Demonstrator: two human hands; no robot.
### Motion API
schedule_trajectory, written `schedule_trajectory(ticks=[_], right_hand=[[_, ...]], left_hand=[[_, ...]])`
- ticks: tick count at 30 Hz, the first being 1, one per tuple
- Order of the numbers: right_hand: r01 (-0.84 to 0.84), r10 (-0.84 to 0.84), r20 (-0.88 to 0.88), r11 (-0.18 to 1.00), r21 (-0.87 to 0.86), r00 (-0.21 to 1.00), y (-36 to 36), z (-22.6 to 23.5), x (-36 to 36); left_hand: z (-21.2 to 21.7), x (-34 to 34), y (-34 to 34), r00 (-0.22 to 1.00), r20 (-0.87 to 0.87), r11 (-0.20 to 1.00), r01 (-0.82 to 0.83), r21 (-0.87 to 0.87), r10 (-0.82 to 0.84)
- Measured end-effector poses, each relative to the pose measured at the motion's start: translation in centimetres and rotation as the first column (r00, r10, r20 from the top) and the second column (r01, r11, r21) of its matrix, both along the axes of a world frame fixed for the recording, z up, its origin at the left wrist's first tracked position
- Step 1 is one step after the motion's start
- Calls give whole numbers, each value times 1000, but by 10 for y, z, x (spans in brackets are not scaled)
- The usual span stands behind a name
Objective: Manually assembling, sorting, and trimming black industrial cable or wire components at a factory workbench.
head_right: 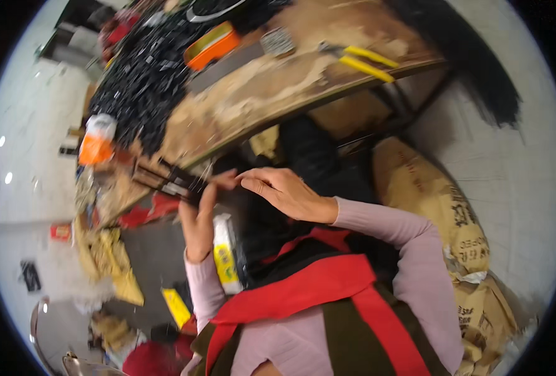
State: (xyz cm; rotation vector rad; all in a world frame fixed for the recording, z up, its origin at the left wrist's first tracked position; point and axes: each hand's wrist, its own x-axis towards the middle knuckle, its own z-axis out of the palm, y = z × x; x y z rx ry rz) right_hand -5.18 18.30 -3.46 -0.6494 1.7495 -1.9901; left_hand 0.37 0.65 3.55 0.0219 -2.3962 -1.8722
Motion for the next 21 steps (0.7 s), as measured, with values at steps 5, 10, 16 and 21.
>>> schedule_trajectory(ticks=[5,10,16,21], right_hand=[[835,-130,-925,488,255,358,103,9,-118],[823,43,-916,424,379,399,177,-20,-205],[296,-298,38,954,34,954,150,32,-139],[-383,303,257,844,376,918,97,70,-77]], left_hand=[[-40,-18,11,997,48,861,33,508,-66],[-46,-46,38,987,133,729,-30,683,-84],[-38,-56,41,953,300,817,-208,538,45],[-36,-37,33,979,198,820,-70,568,-53]])
